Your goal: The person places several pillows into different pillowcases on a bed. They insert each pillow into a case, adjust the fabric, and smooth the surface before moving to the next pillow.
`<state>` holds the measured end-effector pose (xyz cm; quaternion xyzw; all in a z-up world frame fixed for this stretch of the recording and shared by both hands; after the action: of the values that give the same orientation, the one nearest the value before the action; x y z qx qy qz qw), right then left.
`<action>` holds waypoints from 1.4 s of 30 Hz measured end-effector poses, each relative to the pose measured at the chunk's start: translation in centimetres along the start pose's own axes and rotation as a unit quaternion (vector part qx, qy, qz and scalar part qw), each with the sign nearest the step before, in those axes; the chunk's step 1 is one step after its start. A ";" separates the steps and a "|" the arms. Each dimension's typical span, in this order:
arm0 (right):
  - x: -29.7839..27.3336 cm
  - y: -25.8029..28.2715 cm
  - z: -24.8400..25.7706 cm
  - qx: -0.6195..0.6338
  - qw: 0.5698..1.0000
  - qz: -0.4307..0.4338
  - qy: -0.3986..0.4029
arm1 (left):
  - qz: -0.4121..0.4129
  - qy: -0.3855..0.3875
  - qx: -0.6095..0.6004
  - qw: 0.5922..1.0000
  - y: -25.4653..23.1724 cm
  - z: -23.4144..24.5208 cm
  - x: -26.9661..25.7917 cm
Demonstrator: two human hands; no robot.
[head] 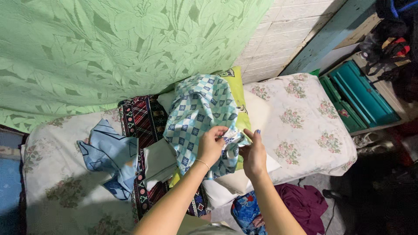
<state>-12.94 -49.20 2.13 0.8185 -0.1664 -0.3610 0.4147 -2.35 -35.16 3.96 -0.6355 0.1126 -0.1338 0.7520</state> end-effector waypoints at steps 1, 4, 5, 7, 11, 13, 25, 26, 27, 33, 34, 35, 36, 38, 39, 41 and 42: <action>0.1 0.3 0.0 -0.034 0.999 0.008 -0.002 | -0.001 -0.005 -0.009 1.000 0.1 0.2 -0.1; 0.4 0.2 -0.1 -0.043 0.999 -0.031 0.012 | 0.015 -0.026 -0.004 1.000 0.3 0.8 -0.4; 0.4 -0.1 -0.1 -0.031 0.998 -0.055 0.020 | 0.016 -0.033 0.002 0.999 0.2 1.0 -0.7; 0.2 -0.7 -0.1 0.007 0.993 -0.107 0.041 | 0.018 -0.049 0.012 0.999 -0.1 1.3 -1.3; 0.2 -1.6 -0.2 0.014 0.990 -0.124 0.069 | -0.136 -0.104 0.074 0.982 -3.5 2.0 -2.7; 0.7 -1.0 -0.1 0.005 0.995 -0.053 0.084 | -0.164 -0.076 0.108 0.978 -4.6 1.0 -2.8; 0.4 4.3 -0.9 -0.275 0.954 0.116 0.014 | -0.122 -0.008 0.129 0.984 -5.2 -1.5 -1.8; -0.1 4.4 -1.3 -0.323 0.941 0.098 0.005 | -0.101 -0.007 0.106 0.989 -4.7 -1.6 -1.8; -0.7 5.1 -2.0 -0.334 0.936 0.113 0.009 | -0.081 -0.006 0.084 0.993 -4.1 -1.6 -1.7; -2.3 8.6 -4.9 -0.527 0.817 0.228 -0.052 | 0.007 0.024 0.050 0.998 -0.9 -1.4 -0.5; -2.2 8.7 -5.4 -0.545 0.802 0.242 -0.044 | -0.001 0.023 0.051 0.998 -0.6 -1.2 -0.2; -1.9 8.7 -5.9 -0.563 0.786 0.254 -0.035 | 0.005 0.019 0.043 0.999 -0.2 -0.9 0.1; -1.7 8.8 -5.9 -0.529 0.806 0.262 -0.032 | 0.011 0.015 0.034 0.999 0.5 -0.5 0.3; -0.9 9.3 -5.8 -0.460 0.843 0.279 -0.022 | 0.032 0.008 0.056 0.998 2.2 0.7 0.6; -0.5 10.4 -5.5 -0.442 0.842 0.307 -0.037 | 0.048 0.005 0.086 0.995 3.3 1.7 0.7; 0.3 13.3 -4.8 -0.406 0.837 0.361 -0.064 | 0.060 -0.025 0.130 0.989 5.2 4.8 0.6; 1.0 14.7 -4.2 -0.367 0.852 0.366 -0.071 | 0.056 -0.053 0.144 0.987 6.0 7.0 0.3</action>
<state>-8.83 -56.22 15.06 0.4586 -0.3384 -0.2754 0.7742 0.66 -27.82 -0.79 -0.5192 0.0876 -0.0729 0.8470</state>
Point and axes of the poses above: each hand's wrist, its own x-axis towards the middle knuckle, its own z-axis out of the back of the hand, y = z × x, the point moved 8 cm from there along x, towards the middle knuckle, and after that the axes turned 4 degrees about -y, right-handed, at the moved point
